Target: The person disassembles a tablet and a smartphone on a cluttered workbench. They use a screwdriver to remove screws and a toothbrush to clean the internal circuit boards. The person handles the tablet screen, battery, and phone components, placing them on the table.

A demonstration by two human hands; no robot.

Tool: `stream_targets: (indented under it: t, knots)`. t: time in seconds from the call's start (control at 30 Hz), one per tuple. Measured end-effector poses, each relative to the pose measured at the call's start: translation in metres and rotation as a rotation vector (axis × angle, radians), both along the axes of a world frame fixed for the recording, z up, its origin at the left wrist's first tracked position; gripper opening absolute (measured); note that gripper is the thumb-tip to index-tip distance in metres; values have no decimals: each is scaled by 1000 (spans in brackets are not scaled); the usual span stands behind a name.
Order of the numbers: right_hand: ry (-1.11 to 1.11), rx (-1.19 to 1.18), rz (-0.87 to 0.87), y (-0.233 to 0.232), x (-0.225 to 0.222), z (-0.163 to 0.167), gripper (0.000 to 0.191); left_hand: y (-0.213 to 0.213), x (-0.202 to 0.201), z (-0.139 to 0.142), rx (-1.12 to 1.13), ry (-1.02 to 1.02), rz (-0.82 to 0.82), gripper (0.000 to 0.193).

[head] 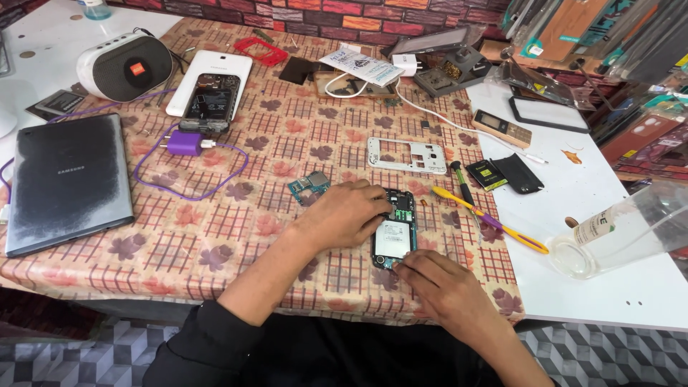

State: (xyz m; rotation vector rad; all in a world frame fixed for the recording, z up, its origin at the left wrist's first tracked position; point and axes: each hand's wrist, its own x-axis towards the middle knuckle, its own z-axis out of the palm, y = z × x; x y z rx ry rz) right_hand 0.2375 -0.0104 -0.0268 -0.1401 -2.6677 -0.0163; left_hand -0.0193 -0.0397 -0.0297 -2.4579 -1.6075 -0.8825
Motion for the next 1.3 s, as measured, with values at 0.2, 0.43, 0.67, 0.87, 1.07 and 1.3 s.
stream_targets:
  t: [0.2,0.43,0.67,0.87,1.07,1.3]
  knots:
    - [45,-105,-14,1,-2,1,39,4,-12,3,79,31,198,26]
    - [-16,-251,-58,24,-6,1,22,-8,-46,14,-165,-44,708,12]
    - [101,-433,59,24,-2,-2,23,-13,-54,17,-328,-129,714,27]
    - [219,-567,-89,25,1,-2,20,-1,-51,-4,-156,38,625,32]
    - [296,-714,-280,27,-1,-5,26,3,-44,-8,-160,146,584,23]
    - [281,-490,-108,29,-4,-7,37,-4,-33,8,-193,67,524,34]
